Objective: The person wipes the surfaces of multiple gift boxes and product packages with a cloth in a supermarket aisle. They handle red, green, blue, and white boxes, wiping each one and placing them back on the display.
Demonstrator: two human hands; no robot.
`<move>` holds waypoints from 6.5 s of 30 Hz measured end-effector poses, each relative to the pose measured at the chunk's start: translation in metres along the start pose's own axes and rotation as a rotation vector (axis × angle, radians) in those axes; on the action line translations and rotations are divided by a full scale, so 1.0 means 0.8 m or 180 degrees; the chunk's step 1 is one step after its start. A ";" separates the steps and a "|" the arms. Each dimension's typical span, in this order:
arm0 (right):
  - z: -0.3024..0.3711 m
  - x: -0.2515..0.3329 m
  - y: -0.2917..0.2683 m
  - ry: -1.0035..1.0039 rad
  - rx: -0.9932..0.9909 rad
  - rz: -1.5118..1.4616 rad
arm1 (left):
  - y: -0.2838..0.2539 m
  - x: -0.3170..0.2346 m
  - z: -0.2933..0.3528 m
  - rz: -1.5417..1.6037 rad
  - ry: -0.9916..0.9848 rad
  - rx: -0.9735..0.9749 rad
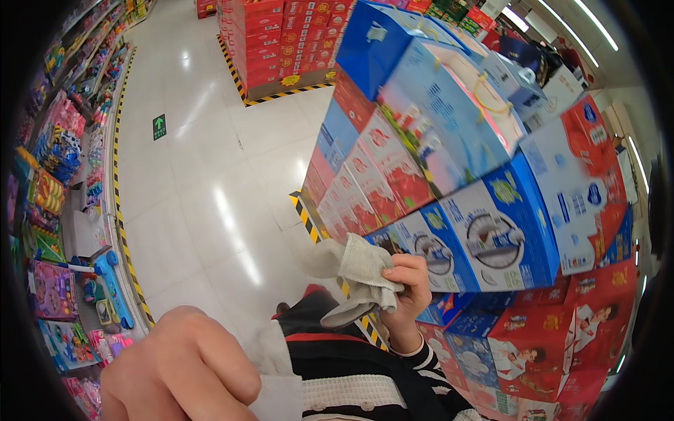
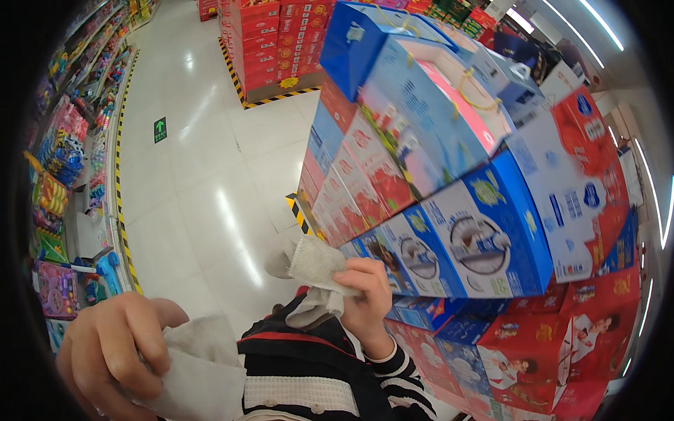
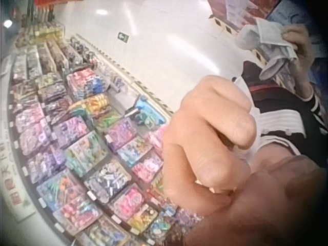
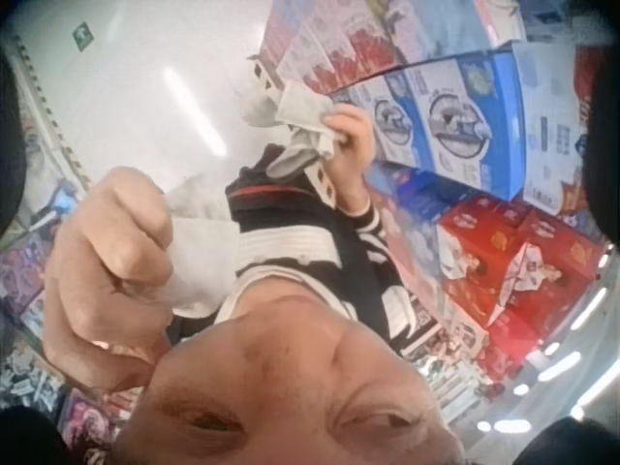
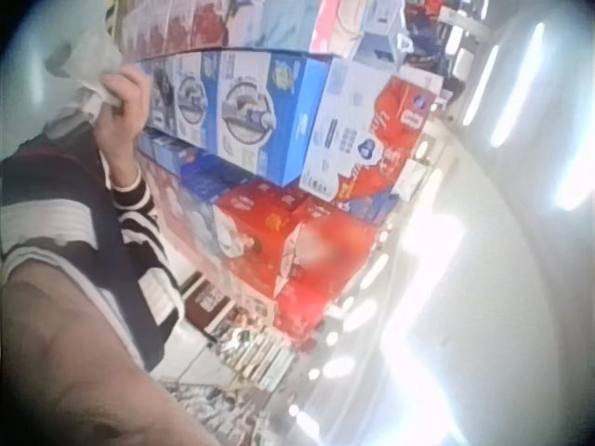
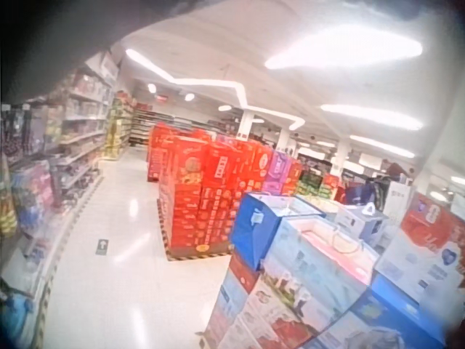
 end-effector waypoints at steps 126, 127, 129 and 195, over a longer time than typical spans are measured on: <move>-1.921 -2.246 -1.126 0.1849 -0.3537 -0.0696 | -0.518 3.427 -0.716 0.0718 -0.2513 0.1821; -1.919 -2.272 -1.155 0.1837 -0.3582 -0.0642 | -0.504 3.457 -0.717 0.0636 -0.2474 0.1758; -1.929 -2.327 -1.208 0.1808 -0.3462 -0.0932 | -0.465 3.513 -0.730 0.0622 -0.2521 0.1980; -2.193 -2.790 -2.182 0.2138 -0.1624 0.3642 | 0.052 4.403 -0.940 -0.0333 -0.1799 0.1968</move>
Point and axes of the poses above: each hand's wrist, its own z-axis away from the middle knuckle, its own y-axis out of the palm, x = y × z, the point moved 1 cm from there along -z, towards the middle knuckle, and after that the axes turned 6 degrees about y, right-handed, at the moved point
